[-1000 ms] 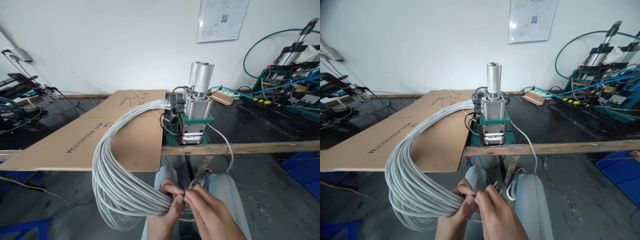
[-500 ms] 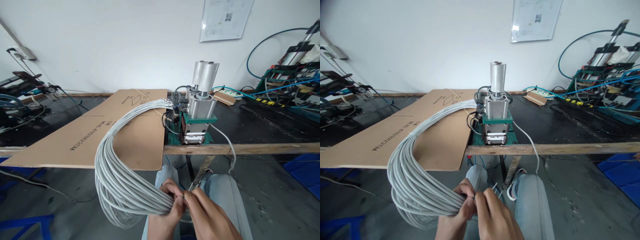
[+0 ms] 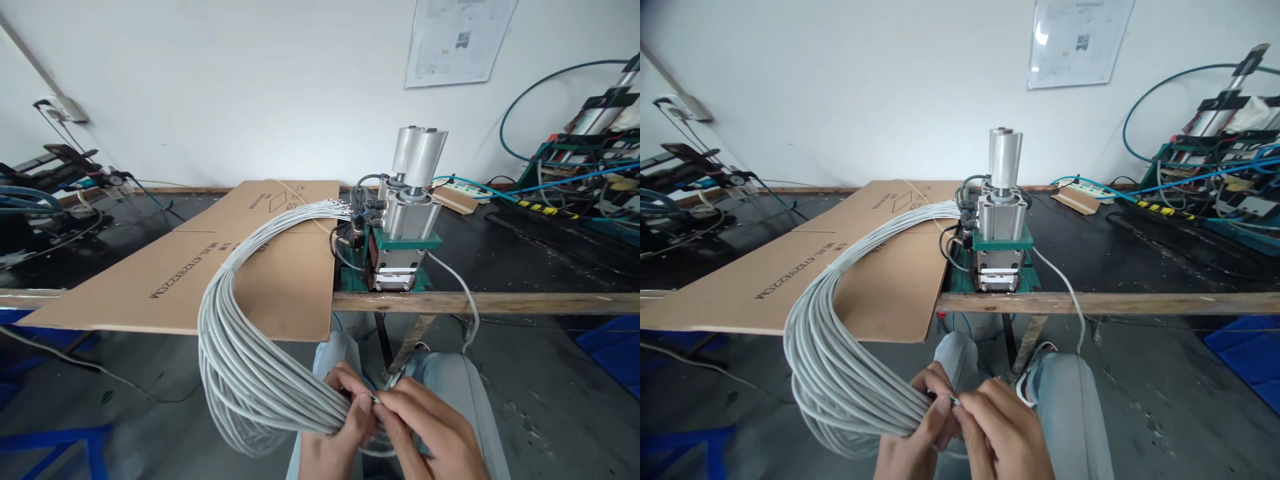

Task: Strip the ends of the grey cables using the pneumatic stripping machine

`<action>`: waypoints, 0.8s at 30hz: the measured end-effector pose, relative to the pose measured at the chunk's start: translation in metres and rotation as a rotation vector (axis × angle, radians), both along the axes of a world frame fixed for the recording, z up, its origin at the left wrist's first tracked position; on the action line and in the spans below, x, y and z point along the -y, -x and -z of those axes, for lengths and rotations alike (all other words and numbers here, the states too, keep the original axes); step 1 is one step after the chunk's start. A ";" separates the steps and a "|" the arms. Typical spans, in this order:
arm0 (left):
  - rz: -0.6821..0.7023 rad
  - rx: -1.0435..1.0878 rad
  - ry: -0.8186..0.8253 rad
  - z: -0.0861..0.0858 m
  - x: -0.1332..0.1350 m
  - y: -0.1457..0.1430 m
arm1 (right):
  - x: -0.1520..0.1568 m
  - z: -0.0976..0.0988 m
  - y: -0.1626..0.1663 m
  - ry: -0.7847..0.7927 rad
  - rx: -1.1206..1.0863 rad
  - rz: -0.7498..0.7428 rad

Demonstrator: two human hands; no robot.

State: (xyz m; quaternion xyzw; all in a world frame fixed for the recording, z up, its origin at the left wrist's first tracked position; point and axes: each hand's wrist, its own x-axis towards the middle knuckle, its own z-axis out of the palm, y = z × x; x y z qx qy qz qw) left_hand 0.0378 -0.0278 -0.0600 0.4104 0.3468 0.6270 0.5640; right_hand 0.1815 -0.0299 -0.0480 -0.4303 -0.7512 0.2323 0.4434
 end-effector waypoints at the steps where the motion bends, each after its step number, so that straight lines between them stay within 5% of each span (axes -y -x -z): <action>1: -0.015 0.012 0.011 -0.001 0.001 -0.002 | 0.001 0.006 0.003 0.024 -0.068 0.023; 11: -0.084 0.021 0.035 -0.004 0.002 -0.006 | 0.003 0.022 0.015 -0.041 -0.254 0.059; 24: -0.121 -0.004 0.050 0.003 0.001 -0.006 | 0.002 0.021 0.013 -0.239 -0.101 0.106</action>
